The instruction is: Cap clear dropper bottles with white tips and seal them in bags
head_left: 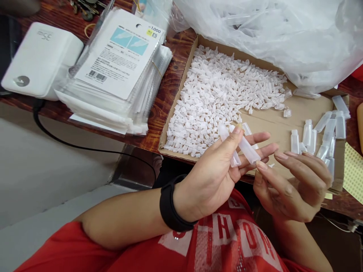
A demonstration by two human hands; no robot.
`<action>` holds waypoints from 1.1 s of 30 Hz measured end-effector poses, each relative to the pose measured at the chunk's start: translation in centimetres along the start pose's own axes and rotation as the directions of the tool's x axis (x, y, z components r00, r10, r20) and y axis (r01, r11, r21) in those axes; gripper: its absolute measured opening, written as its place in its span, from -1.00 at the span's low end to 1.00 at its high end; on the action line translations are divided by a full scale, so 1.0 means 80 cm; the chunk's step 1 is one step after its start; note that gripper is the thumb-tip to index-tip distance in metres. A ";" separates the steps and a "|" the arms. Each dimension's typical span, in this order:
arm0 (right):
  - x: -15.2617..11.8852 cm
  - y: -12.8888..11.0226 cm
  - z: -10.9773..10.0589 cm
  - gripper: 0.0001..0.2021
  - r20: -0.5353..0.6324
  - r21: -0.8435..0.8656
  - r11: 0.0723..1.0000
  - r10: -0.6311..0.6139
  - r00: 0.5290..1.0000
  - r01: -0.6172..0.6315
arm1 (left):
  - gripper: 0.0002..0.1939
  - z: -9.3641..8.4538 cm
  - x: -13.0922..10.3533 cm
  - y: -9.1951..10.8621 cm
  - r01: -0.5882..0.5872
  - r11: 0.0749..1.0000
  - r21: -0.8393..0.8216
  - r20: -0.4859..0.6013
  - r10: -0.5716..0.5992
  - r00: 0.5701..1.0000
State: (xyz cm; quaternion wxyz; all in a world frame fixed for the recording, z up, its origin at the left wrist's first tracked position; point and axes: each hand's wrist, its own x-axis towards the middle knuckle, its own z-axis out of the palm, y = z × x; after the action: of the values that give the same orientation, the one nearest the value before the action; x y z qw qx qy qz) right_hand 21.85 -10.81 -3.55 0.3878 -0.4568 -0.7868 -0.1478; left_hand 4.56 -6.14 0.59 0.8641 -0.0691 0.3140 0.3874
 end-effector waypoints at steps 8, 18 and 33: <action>-0.016 -0.002 0.005 -0.51 0.122 -0.121 0.993 0.016 0.992 -0.002 | -0.74 0.000 0.005 -0.002 -0.142 0.990 0.020 -0.028 0.143 0.989; -0.031 -0.042 0.023 -0.24 0.296 -0.211 0.972 0.161 0.942 -0.100 | -0.77 0.005 0.011 -0.007 -0.290 0.951 0.107 -0.068 0.298 0.952; -0.025 -0.042 0.009 -0.23 0.216 0.056 0.964 0.241 0.946 -0.258 | -0.69 0.008 -0.001 -0.002 -0.159 0.985 0.067 -0.034 0.161 0.986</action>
State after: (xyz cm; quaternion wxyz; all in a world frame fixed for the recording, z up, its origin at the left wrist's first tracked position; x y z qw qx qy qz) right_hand 19.25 -13.41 -5.13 0.3379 -0.5490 -0.7643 -0.0160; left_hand 4.97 -6.10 1.11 0.8256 -0.0235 0.3476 0.4439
